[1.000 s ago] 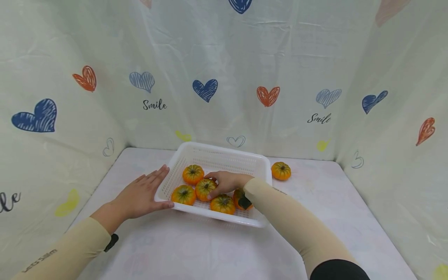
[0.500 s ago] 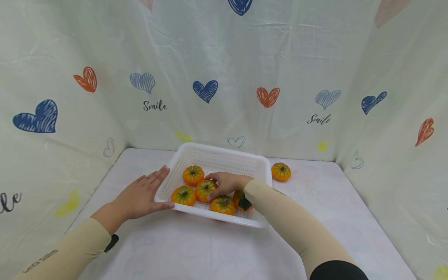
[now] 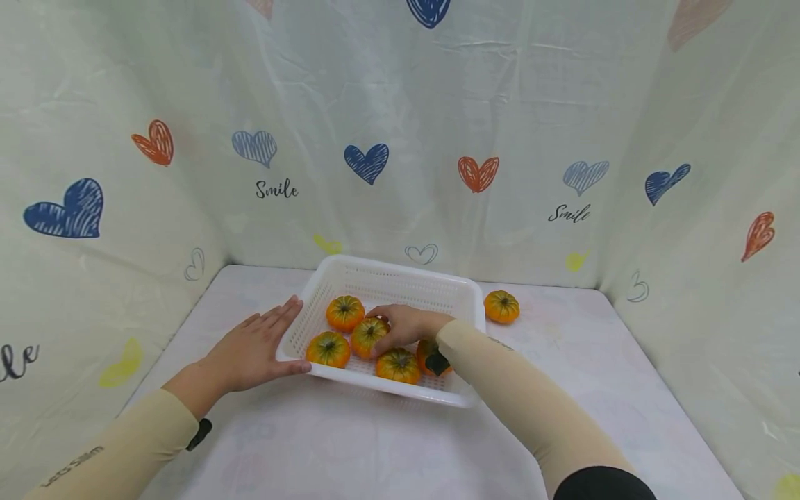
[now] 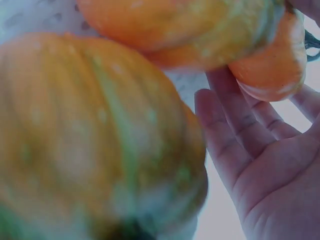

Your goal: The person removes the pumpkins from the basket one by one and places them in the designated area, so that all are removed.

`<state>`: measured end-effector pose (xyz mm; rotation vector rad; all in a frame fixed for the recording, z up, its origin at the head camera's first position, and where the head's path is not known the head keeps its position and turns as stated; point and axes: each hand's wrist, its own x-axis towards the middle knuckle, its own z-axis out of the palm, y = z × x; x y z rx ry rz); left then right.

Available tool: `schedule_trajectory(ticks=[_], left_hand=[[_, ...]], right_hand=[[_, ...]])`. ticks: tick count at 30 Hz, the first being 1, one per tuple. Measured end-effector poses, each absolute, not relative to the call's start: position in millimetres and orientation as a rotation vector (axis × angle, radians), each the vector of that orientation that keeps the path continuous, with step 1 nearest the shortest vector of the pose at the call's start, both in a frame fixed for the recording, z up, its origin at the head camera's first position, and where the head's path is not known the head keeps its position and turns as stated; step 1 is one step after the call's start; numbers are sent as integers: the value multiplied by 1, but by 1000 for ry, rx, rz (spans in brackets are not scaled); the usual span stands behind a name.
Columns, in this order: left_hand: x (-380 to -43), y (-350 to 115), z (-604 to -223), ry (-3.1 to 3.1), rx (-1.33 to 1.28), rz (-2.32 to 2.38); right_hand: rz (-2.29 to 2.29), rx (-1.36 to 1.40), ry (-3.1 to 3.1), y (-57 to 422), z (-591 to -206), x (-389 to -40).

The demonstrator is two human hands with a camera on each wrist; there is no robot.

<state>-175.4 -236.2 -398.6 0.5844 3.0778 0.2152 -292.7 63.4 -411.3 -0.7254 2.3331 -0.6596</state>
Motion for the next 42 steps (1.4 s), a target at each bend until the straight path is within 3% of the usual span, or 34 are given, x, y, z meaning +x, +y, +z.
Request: schedule_trajectory(ticks=[25,35,42], left_hand=[[-174,-235,-398,3087,582,218],[-176,-236,-400,3089,583,217],[-175,-236,-399,3083,579,221]], right_hand=[[-1054,-894,2454,138,-337,-305],[-1173,-759,2609,205,-314,-304],[-1208,-531,2698,252,-320,-304]])
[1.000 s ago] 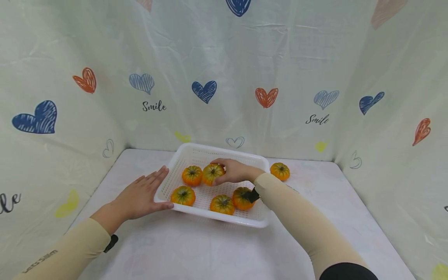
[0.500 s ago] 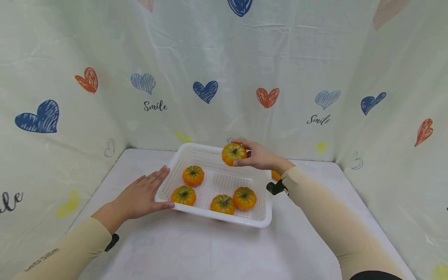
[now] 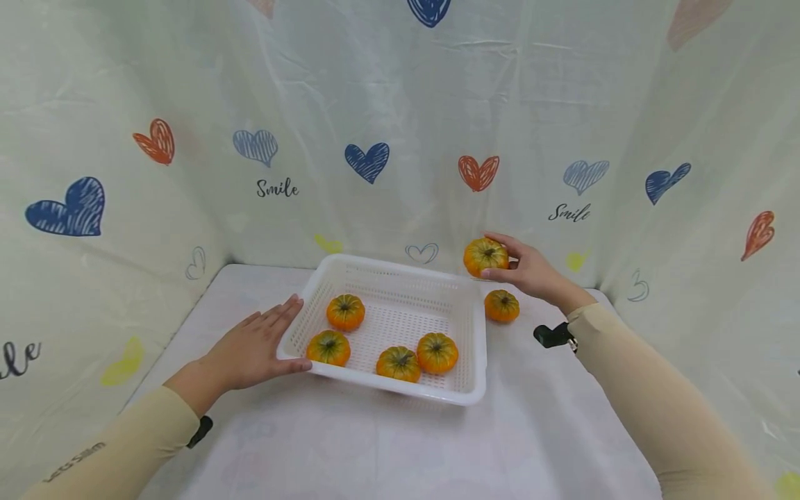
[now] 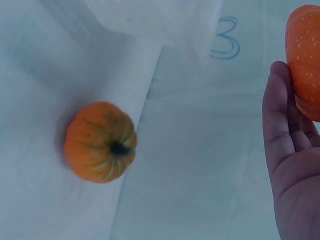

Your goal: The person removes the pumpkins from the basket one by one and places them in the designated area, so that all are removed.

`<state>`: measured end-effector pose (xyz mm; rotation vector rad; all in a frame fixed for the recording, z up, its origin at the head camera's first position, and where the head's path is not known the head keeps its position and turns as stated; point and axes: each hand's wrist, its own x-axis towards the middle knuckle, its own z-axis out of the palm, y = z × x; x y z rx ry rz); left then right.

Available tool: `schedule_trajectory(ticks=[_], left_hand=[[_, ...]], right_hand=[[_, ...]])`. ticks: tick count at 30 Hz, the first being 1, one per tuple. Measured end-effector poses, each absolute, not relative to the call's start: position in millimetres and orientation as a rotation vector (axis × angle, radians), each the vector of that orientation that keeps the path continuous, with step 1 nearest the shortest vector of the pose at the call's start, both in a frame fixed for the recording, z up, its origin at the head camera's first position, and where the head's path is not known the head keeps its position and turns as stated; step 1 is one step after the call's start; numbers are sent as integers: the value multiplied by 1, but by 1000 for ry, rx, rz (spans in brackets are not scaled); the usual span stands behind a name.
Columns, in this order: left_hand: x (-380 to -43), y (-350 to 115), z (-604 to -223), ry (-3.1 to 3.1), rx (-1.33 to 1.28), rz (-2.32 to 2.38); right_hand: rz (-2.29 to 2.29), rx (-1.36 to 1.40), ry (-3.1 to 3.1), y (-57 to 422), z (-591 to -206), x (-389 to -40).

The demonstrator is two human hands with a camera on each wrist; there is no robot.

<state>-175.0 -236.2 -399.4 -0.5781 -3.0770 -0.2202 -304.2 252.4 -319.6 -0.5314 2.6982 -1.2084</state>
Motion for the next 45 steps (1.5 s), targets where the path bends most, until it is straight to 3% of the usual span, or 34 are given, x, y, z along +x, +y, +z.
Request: schedule_trajectory(ticks=[20,45], left_hand=[[-172,-234,-394,-3077,-578,-214],[-174,-236,-399,-3073,-579,-203]], right_hand=[[-1370,-81,2644,337,-382,-305],[-1331,207,2578,368,-433,-297]])
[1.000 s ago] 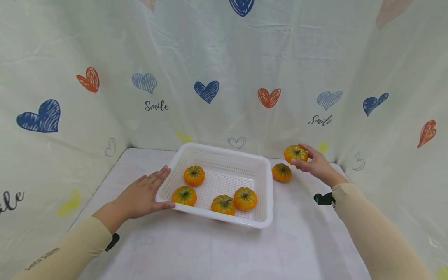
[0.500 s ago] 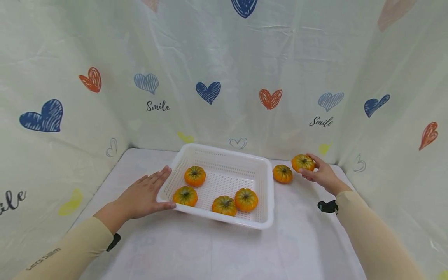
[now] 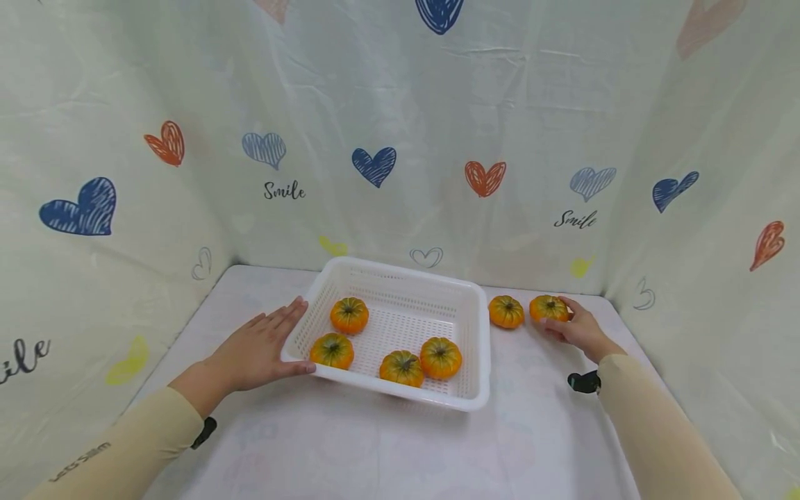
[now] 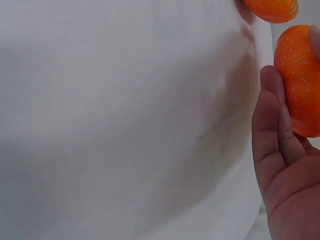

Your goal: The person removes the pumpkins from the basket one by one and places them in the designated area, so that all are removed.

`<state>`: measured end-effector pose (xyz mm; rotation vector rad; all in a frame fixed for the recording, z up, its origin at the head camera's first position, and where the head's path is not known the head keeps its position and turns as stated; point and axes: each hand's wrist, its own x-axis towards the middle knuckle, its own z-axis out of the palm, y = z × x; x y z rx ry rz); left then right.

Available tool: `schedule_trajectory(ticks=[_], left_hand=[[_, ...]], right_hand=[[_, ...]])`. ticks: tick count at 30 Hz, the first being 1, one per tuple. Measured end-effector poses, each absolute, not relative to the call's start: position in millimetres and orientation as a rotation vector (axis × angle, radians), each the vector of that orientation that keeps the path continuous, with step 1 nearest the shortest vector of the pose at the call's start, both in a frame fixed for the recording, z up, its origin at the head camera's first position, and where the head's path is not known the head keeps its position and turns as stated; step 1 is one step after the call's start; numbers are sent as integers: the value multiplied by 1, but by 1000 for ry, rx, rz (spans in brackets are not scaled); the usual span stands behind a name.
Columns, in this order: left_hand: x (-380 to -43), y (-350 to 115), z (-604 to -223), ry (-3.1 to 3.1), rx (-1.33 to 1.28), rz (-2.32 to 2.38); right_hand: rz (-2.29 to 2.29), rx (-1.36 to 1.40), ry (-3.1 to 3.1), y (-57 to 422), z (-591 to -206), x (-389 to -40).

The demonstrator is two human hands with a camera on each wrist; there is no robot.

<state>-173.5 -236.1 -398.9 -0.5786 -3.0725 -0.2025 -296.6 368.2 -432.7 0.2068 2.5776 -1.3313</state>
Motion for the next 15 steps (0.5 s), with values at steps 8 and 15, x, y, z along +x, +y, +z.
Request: schedule_trajectory(ticks=[8,15], left_hand=[[-174,-236,-399,-3077,-575,-206],[-174,-236,-399,-3081,-563,-198]], right_hand=[[-1229,206,2613,368,-450,-301],[-1235,216,2595,365,-457,-304]])
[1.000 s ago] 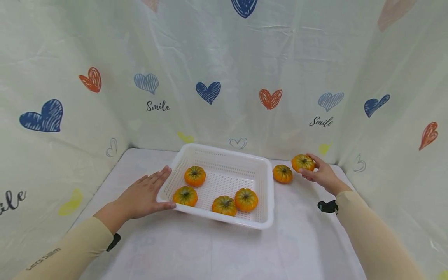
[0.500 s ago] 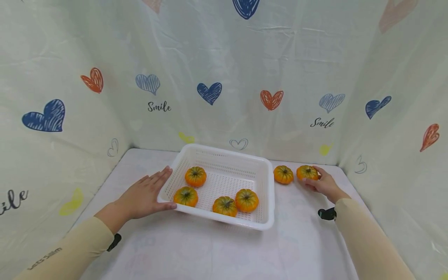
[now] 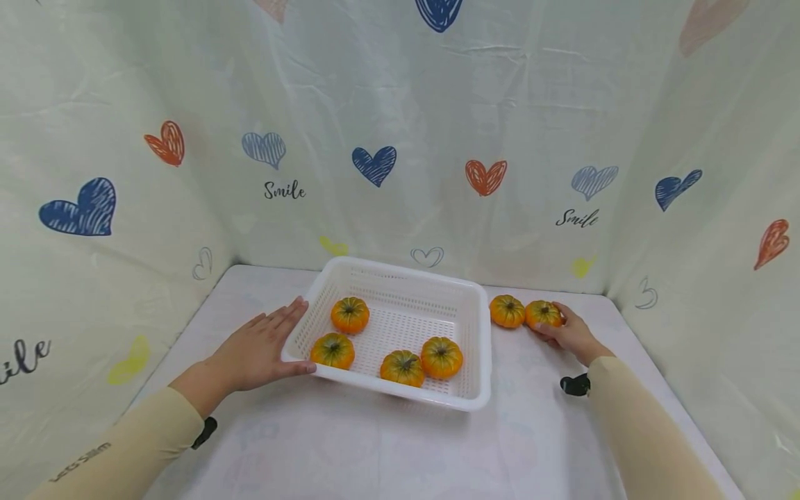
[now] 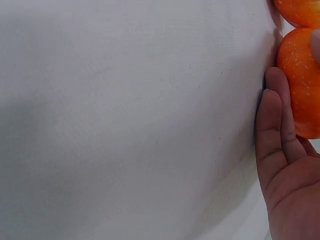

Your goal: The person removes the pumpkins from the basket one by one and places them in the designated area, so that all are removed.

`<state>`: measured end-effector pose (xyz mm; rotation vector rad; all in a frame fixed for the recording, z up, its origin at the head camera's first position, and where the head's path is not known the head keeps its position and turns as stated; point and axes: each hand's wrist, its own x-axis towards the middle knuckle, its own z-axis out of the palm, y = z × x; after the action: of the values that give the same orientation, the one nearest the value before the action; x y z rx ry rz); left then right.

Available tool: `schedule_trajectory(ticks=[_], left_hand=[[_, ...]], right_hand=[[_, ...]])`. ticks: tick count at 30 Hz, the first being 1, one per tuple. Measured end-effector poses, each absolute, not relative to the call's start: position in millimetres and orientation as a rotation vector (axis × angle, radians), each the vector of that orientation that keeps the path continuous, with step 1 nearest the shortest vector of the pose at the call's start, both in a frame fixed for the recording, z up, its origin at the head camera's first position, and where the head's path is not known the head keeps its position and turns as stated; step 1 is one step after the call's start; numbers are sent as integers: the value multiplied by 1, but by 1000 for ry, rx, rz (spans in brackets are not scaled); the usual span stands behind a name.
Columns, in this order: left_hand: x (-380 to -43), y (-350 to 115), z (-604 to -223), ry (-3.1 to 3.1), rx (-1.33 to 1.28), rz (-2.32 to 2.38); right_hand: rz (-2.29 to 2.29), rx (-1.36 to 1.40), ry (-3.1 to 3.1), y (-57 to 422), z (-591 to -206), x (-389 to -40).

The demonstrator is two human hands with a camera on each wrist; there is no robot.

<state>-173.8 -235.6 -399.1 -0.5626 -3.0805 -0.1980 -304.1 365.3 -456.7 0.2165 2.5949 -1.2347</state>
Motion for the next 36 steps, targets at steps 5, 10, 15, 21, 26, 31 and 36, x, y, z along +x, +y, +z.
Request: schedule_trajectory(ticks=[5,10,15,21,26,31,36], left_hand=[[-173,-235,-398,-3080,-563,-197],[-173,-234,-396,-3077,-572,-202],[-173,-234,-396,-3082,-575,-209],[-174,-235,-397,-3094,-577,-208],[-174,-236,-396,-3099,-572,-213],[-174,-235,-396,-3101,-566,-210],[-175,-235,-398,-3099,-567,-206]], right_hand=[[-1240,236,2596,362,-457,-306],[-1246,243,2593,359,-458,-308],[-1238,218,2598,355,-457,-309],[-1276,192,2574,352,-456,-310],[-1304,197,2550,352,-455,-310],[-1316,192,2528,354,-456,-309],[-1331,204,2505,354,-457,-307]])
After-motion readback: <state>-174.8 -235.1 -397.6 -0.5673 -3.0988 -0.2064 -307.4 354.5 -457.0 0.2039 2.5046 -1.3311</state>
